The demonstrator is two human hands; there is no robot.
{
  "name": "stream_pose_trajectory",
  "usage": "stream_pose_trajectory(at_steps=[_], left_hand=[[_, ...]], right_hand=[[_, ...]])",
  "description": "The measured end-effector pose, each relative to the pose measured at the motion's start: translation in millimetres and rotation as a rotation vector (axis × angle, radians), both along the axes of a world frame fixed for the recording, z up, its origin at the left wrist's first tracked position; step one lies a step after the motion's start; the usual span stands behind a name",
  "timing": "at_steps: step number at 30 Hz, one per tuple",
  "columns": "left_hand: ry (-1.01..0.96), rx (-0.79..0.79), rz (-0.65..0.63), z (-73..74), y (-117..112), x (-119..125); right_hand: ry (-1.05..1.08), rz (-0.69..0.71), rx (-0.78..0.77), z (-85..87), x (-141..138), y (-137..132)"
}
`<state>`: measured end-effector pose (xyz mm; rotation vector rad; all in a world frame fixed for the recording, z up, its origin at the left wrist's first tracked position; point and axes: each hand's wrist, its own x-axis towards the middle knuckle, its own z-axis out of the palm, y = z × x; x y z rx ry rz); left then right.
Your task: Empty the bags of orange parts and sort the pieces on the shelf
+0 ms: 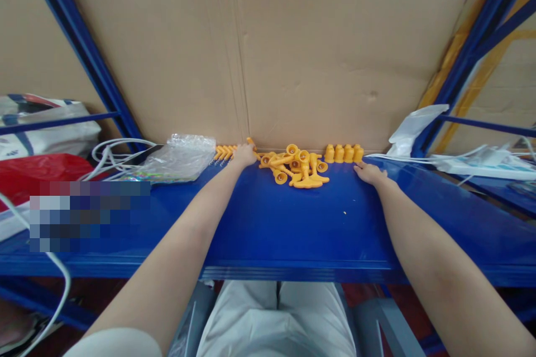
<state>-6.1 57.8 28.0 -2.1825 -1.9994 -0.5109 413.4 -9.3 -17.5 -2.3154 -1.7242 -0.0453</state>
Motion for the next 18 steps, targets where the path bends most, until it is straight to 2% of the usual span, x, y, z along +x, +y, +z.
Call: stream_pose_trajectory(at_steps=[7, 13, 18], left_hand=[[0.162, -0.122, 0.019, -4.3, -14.5, 1.4], [0.182, -0.014, -0.083, -16.4, -15.9, -2.6], [0.188, 0.053, -0.165, -20.7, -11.7, -2.8]], right_hand=[[0.007, -0.029, -0.038, 0.6, -0.7, -0.4], [0.006, -0.025, -0.04, 1.7, -2.3, -1.0], [0.017, -0.043, -0.058, 2.0, -1.7, 0.0]])
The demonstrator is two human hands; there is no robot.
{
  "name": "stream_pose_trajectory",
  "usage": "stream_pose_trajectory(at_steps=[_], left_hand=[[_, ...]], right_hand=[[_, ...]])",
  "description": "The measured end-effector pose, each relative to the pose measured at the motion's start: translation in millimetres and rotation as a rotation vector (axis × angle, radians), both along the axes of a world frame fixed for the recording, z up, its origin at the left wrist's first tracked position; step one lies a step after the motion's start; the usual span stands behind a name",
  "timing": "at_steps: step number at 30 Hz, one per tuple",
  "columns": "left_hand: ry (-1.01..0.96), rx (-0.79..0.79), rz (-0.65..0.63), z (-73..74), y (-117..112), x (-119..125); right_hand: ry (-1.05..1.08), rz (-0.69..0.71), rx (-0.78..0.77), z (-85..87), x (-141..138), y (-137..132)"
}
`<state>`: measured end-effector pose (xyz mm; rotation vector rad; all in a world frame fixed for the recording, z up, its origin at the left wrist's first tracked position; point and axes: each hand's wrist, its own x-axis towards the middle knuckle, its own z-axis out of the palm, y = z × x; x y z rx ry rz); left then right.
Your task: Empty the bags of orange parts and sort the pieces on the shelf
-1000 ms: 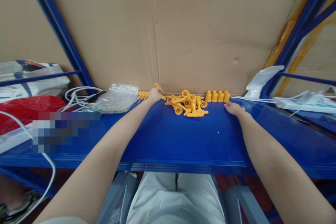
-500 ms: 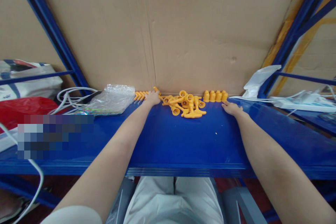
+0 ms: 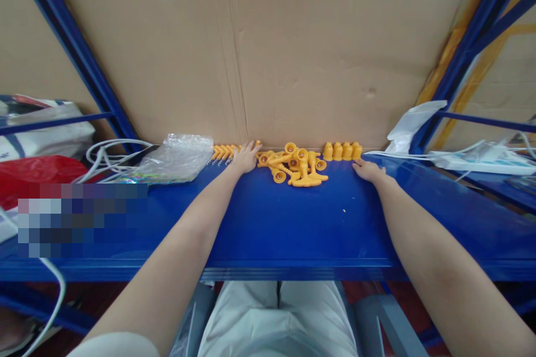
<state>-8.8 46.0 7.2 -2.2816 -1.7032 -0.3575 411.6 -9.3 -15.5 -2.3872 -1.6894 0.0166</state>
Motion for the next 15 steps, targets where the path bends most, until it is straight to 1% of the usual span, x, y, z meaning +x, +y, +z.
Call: stream_pose_trajectory(at_steps=[5, 8, 15], left_hand=[[0.061, 0.06, -0.093, 1.1, 1.7, 2.1], [0.079, 0.055, -0.106, 2.4, 2.9, 3.6], [0.048, 0.038, -0.132, 2.8, 5.9, 7.3]], right_hand=[[-0.01, 0.023, 0.009, 0.1, 1.1, -0.2], [-0.015, 0.037, 0.027, 0.3, 0.5, -1.1], [-0.007, 0.02, 0.025, 1.7, -2.8, -3.3]])
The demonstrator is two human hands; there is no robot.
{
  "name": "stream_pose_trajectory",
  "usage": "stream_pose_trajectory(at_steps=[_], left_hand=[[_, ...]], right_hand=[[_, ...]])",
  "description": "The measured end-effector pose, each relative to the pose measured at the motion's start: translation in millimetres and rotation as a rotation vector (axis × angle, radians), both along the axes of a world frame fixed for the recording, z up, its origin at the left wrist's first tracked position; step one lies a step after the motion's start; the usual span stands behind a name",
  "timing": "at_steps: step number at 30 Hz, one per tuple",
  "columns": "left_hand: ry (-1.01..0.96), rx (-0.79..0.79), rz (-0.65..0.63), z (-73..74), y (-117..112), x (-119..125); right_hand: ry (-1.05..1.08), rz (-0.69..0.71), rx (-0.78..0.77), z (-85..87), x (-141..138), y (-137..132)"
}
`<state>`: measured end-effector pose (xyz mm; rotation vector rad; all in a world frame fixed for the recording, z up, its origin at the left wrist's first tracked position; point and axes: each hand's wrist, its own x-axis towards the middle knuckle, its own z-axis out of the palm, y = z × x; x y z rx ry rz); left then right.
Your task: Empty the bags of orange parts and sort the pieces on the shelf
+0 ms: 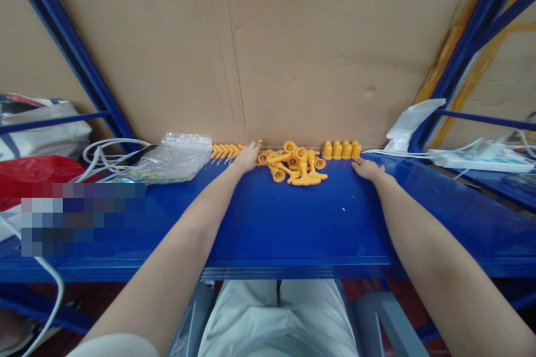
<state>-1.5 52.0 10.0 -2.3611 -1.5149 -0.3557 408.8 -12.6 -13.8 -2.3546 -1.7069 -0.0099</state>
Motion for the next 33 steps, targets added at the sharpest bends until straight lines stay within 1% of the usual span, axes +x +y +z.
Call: stream_pose_trajectory(at_steps=[3, 7, 15, 17, 19, 21, 23, 26, 28, 30, 33], left_hand=[[0.041, -0.001, -0.015, 1.0, -2.0, 0.2], [0.087, 0.0, -0.068, 4.3, -4.8, -1.1], [0.131, -0.024, -0.125, 16.6, -6.5, -5.3], [0.125, -0.023, -0.136, 17.4, -6.8, -6.5], [0.072, -0.018, -0.149, 16.4, -6.0, -7.7], [-0.044, -0.004, -0.147, 14.6, -2.9, -8.4], [-0.222, 0.0, -0.124, 13.3, 2.4, -7.7], [-0.577, -0.076, -0.12, 14.3, 11.7, -3.0], [-0.816, -0.116, -0.118, 18.0, 17.0, 2.3], [-1.01, -0.085, -0.1, 23.9, 21.4, 8.3], [-1.214, 0.025, -0.113, 35.4, 26.9, 15.9]], right_hand=[[-0.001, 0.012, 0.012, 0.3, -0.1, -0.5], [0.006, 0.002, 0.002, 1.2, -1.1, -1.5], [-0.001, -0.005, 0.002, 1.8, -1.7, -2.2], [-0.004, 0.004, 0.01, 1.7, -1.4, -2.1], [0.003, -0.002, 0.005, 1.8, -1.5, -2.1], [0.015, -0.016, -0.008, 1.8, -1.8, -2.0], [0.022, -0.022, -0.011, 1.5, -1.7, -1.5], [0.016, -0.001, 0.008, 0.6, -0.5, -0.7], [0.012, 0.014, 0.018, 0.7, -0.2, -0.8], [0.015, 0.011, 0.014, 2.0, -1.6, -2.3], [0.031, -0.017, -0.02, 7.2, -8.6, -7.8]])
